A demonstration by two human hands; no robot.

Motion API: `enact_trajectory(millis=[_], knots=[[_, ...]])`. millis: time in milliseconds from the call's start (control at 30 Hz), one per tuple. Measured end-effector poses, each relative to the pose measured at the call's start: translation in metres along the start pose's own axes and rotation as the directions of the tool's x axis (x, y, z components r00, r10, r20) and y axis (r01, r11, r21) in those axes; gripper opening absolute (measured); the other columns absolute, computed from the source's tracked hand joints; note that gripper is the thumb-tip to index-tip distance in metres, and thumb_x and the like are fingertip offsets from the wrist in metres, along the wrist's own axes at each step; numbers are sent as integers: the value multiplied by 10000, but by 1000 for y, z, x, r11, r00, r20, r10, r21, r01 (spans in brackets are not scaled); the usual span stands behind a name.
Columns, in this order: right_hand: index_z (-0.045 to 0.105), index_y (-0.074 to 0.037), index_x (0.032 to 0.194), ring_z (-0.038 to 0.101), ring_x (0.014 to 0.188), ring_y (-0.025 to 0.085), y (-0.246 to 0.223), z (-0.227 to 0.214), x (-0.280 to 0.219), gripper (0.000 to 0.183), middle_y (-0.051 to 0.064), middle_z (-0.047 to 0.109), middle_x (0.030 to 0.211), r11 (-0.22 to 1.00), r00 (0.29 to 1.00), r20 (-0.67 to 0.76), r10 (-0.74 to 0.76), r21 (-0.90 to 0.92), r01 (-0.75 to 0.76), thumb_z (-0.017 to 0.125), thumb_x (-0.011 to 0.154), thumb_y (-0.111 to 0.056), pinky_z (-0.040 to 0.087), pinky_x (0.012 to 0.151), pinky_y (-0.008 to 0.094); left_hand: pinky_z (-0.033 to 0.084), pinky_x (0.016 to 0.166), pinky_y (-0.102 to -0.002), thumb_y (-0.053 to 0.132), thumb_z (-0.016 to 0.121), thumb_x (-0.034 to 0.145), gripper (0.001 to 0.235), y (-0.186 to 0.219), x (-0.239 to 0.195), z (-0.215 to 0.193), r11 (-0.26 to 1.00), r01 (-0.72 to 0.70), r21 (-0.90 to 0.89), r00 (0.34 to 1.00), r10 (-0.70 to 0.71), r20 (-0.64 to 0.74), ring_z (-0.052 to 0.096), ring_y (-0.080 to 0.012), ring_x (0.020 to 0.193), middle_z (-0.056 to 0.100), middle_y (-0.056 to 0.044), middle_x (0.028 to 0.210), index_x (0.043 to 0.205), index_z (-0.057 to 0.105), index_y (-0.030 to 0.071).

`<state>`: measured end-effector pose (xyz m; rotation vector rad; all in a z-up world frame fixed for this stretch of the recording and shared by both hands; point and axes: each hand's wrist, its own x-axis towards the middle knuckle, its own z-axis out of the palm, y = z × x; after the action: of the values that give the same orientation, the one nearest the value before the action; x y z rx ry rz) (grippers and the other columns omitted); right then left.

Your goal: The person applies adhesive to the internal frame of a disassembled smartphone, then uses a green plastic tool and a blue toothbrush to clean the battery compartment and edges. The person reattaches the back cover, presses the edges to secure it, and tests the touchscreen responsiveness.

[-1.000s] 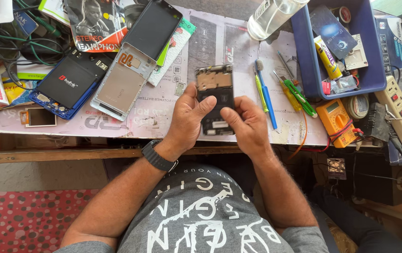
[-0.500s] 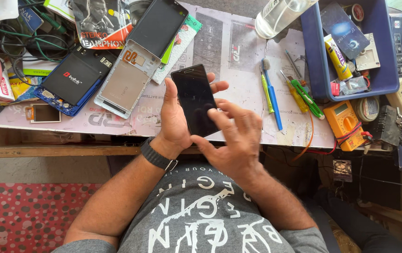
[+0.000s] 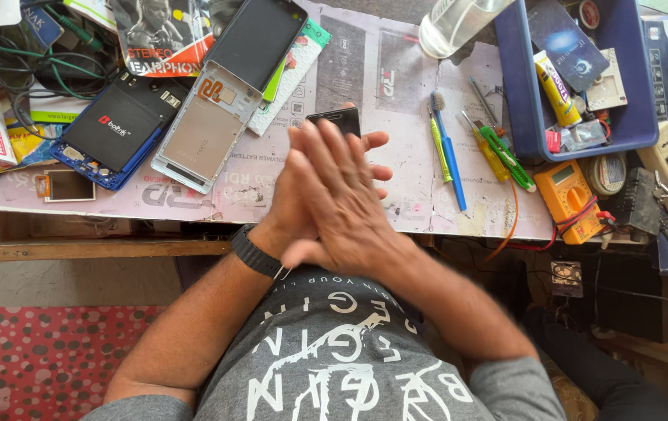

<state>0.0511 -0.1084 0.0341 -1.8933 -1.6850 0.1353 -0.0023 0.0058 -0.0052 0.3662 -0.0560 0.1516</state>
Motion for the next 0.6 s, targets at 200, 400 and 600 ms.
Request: enact_trajectory(millis=[200, 400, 600], knots=[[145, -42, 1707, 34, 1640, 364, 34, 8, 54, 1047, 215, 88, 1762, 976, 994, -48, 103, -186, -110, 153, 963, -778, -53, 1311, 506, 527, 1093, -539, 711, 235, 1018, 852, -3, 3, -5, 987, 16, -160, 999, -7, 52, 574, -358, 1312, 467, -176, 1550, 1640, 252, 128], [121, -19, 1655, 26, 1642, 368, 7, 12, 19, 1110, 214, 76, 1733, 999, 996, -91, -19, 24, 21, 346, 940, -839, 1, 1359, 504, 528, 1075, -508, 644, 261, 1076, 760, -6, -4, -12, 999, 5, -45, 995, -9, -103, 571, -304, 1289, 507, -173, 1504, 1584, 345, 85], [304, 16, 1593, 256, 1586, 410, -2, -7, -18, 806, 279, 259, 1672, 992, 993, -42, 107, -68, -110, 639, 1011, -429, 267, 1301, 505, 507, 1142, -463, 610, 391, 1091, 794, -15, -4, -17, 991, -102, -87, 993, 96, -70, 563, -308, 1303, 556, -193, 1382, 1585, 264, 2]])
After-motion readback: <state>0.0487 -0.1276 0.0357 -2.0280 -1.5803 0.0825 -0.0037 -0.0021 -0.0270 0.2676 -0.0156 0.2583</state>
